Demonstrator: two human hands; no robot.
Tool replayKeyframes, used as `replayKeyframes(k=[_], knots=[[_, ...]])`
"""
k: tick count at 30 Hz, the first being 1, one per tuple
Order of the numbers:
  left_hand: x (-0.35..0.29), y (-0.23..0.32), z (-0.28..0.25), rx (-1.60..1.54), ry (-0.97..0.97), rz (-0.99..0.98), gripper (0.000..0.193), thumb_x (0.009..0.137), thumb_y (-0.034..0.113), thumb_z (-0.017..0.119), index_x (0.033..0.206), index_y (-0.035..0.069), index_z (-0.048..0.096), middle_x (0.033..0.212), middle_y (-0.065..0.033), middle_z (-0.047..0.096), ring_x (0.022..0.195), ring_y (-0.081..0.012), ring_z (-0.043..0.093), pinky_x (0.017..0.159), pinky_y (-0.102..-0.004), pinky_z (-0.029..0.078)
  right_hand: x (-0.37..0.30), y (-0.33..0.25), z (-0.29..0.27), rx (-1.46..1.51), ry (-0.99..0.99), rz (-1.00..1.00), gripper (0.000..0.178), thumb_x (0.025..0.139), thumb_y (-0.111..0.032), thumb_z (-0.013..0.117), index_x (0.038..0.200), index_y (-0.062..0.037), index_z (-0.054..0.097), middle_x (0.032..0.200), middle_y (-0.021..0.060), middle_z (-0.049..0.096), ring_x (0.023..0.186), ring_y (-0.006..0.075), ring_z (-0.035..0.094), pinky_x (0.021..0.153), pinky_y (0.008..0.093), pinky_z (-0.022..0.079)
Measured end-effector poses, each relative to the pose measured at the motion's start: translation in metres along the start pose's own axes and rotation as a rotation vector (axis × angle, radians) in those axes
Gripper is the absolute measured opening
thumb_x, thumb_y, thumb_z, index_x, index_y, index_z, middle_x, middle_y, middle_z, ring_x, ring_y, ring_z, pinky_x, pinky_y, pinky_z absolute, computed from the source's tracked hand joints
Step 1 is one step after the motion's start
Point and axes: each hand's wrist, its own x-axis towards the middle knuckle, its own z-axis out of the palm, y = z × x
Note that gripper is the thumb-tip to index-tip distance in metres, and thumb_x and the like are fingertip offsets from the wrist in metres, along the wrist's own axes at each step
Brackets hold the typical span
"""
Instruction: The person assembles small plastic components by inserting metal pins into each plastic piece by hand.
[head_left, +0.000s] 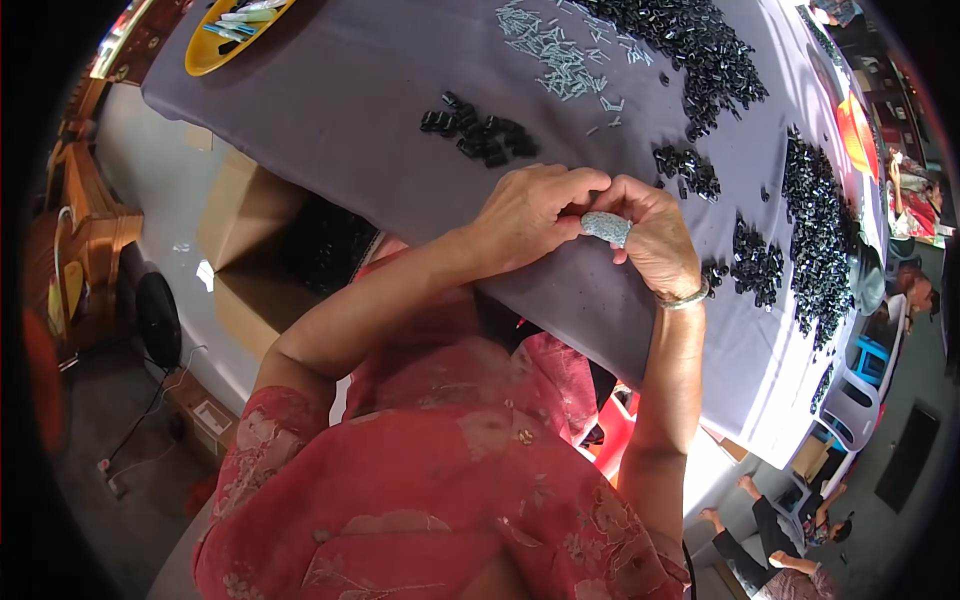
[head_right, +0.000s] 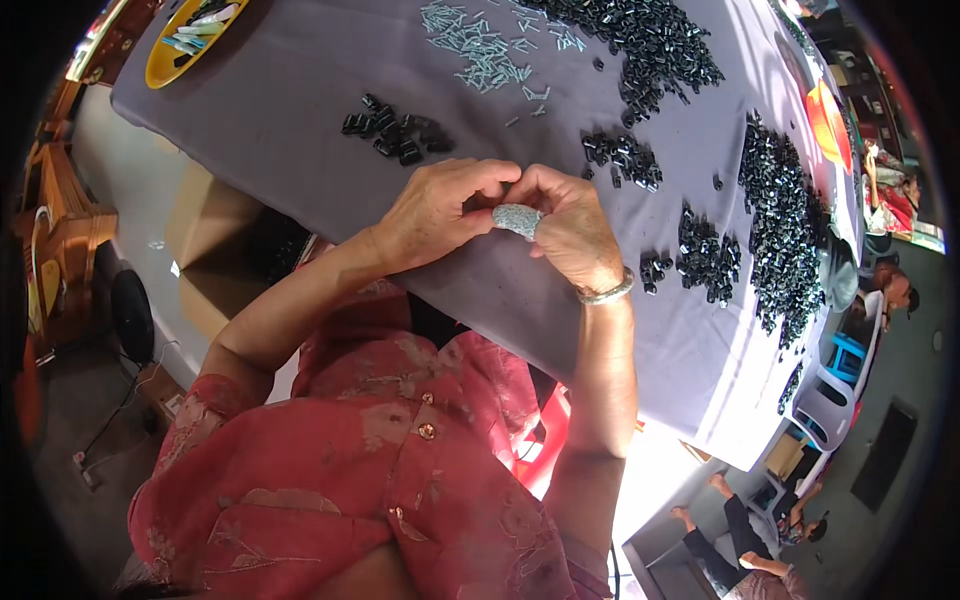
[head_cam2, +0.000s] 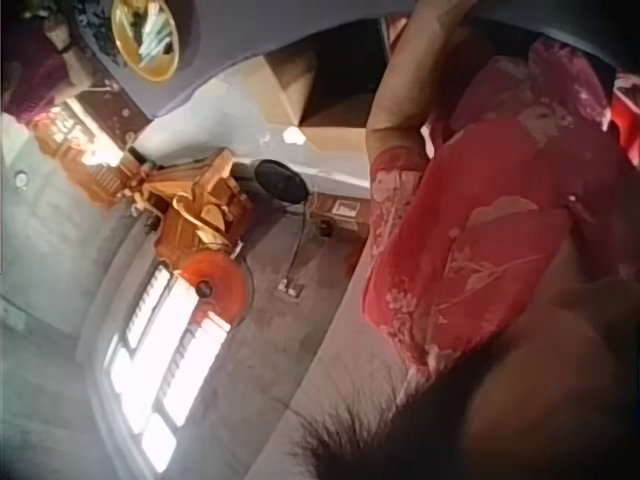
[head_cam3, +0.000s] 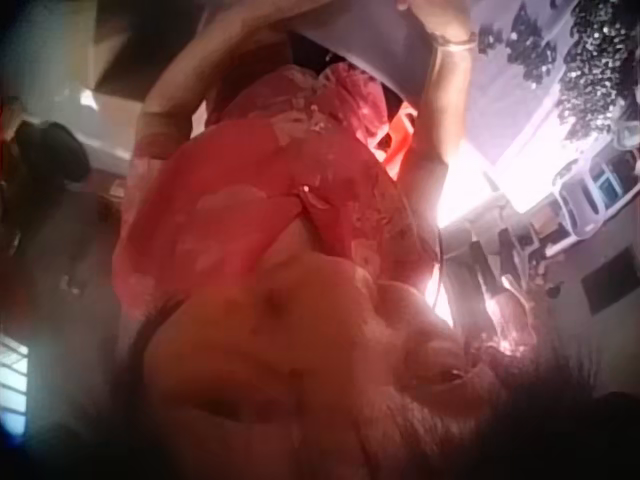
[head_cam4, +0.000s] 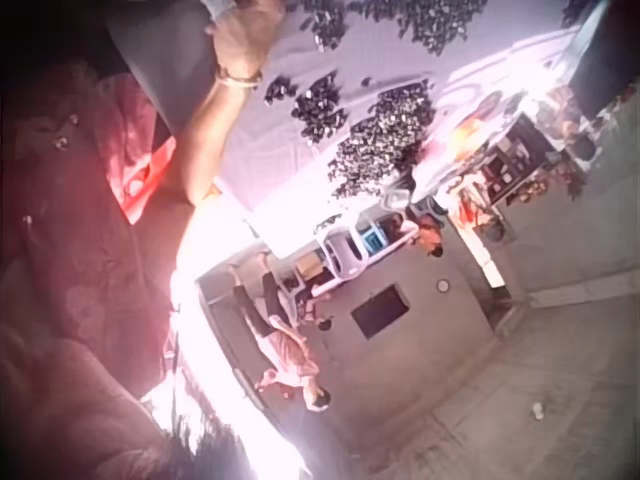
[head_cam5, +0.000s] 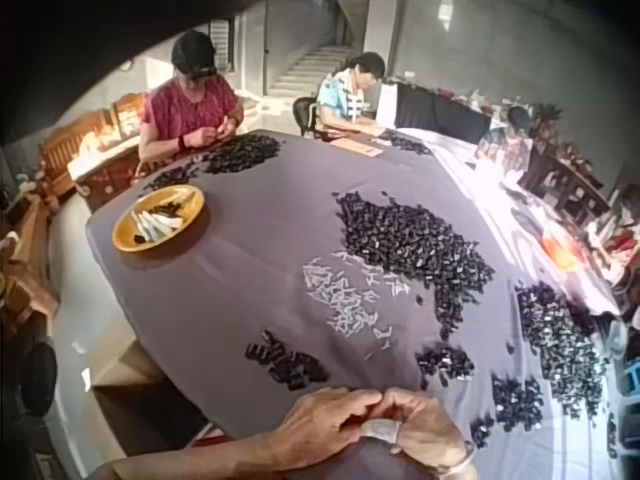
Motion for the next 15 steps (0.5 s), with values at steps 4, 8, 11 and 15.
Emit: replayKeyframes(k=[4,8,11,15], knots=[[0.001,0.0,-0.005,-0.092,-0.029,-0.01,0.05,0.069,-0.003,0.072,0.116,0.004,0.057,0.08,-0.0066,0.065,0.076,-0.0237,0.064,0.068,-0.034,0.05,0.0,0.0,0.0,0.018,-0.019,0.047,0.008,0.079,-0.002,0.07,0.081,-0.0053,0.063,0.071,-0.0013,0.06,0.054,0.0025,0.05,0.044,0.0172,0.04],[0.001,0.003,-0.006,-0.129,-0.047,-0.063,0.054,0.068,-0.006,0.071,0.118,0.004,0.056,0.082,-0.0057,0.064,0.076,-0.022,0.064,0.067,-0.0327,0.051,0.001,-0.003,-0.001,0.057,-0.047,0.083,0.007,0.08,0.0,0.066,0.081,-0.006,0.063,0.069,-0.0021,0.059,0.053,0.002,0.05,0.044,0.017,0.04],[0.001,0.007,-0.009,-0.154,-0.025,-0.112,0.051,0.067,-0.005,0.068,0.116,0.006,0.056,0.08,-0.0086,0.064,0.073,-0.03,0.063,0.065,-0.0378,0.05,0.002,0.0,-0.001,0.152,-0.087,0.065,0.007,0.081,0.001,0.063,0.082,-0.0064,0.062,0.069,-0.0024,0.059,0.053,0.0018,0.05,0.044,0.0168,0.04],[-0.001,0.004,-0.005,-0.019,0.031,0.019,0.05,0.067,-0.005,0.067,0.114,0.005,0.058,0.082,-0.0096,0.065,0.077,-0.0297,0.064,0.067,-0.038,0.051,-0.004,0.002,0.005,0.116,-0.062,0.104,0.007,0.081,0.0,0.064,0.082,-0.0063,0.06,0.069,-0.0024,0.058,0.054,0.0014,0.05,0.044,0.0164,0.04]])
